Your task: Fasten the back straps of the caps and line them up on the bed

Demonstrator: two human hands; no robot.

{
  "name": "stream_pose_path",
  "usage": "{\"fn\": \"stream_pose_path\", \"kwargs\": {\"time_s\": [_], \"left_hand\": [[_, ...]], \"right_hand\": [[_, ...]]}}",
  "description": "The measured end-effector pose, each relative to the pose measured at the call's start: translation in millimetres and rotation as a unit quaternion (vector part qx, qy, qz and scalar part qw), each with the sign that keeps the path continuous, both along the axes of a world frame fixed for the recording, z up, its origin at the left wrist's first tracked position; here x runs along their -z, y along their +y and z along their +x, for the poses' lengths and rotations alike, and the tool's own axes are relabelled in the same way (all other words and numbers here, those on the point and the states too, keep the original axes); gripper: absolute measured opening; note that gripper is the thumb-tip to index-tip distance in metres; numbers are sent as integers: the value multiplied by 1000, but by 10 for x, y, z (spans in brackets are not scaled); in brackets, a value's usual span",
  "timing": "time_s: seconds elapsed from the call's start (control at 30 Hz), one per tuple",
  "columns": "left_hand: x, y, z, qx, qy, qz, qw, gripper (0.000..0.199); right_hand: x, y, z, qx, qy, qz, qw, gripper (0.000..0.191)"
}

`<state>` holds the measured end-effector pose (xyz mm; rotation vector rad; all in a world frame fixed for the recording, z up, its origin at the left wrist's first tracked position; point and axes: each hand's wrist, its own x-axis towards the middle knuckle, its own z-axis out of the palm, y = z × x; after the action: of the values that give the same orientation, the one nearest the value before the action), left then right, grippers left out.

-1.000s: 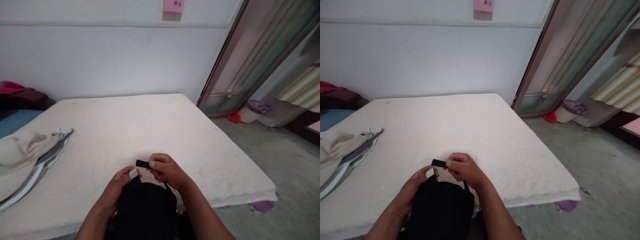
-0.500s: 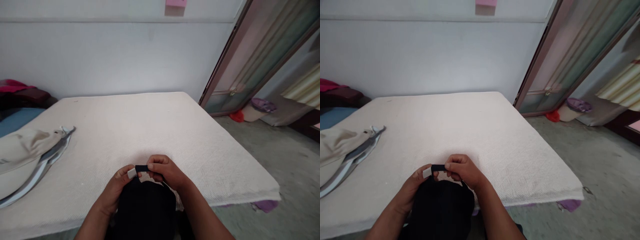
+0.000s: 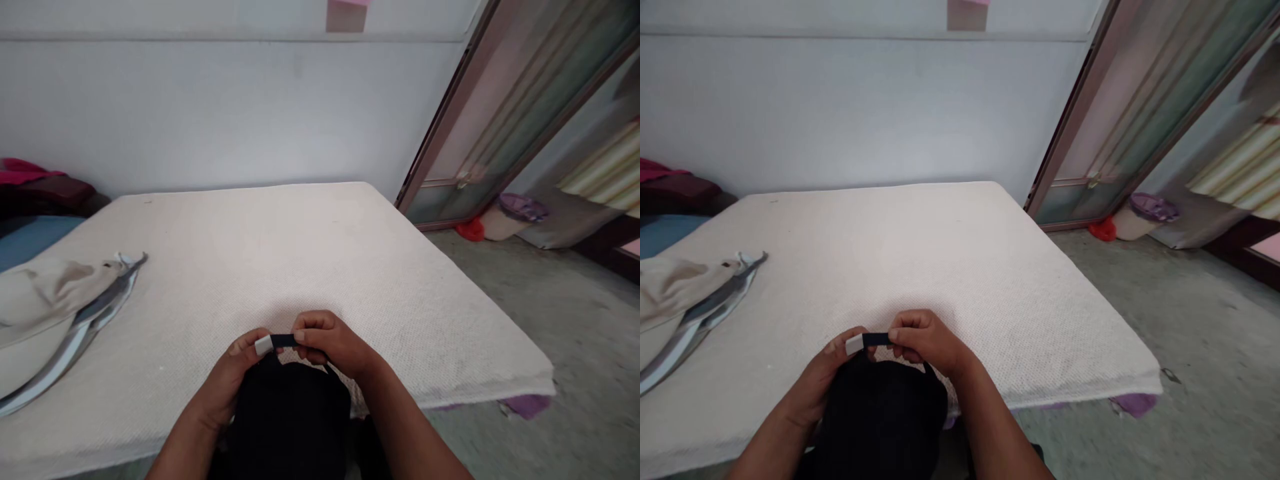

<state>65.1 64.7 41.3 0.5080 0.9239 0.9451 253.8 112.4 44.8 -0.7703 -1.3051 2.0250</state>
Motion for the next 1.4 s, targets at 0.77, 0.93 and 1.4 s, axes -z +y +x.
{"fn": "stream_pose_path", "kwargs": {"time_s": [0.77,0.93,1.4], "left_hand": [[24,23,3,79,132,25,988,23],[37,36,6,80,145,21,986,23],[18,38,38,101,149,34,983,22]], "right_hand": [[-27,5,49,-55,-27,-12,998,10],[-12,19,52,-74,-21,-21,997,9],[27,23,50,-84,-33,-23,996,8]]}}
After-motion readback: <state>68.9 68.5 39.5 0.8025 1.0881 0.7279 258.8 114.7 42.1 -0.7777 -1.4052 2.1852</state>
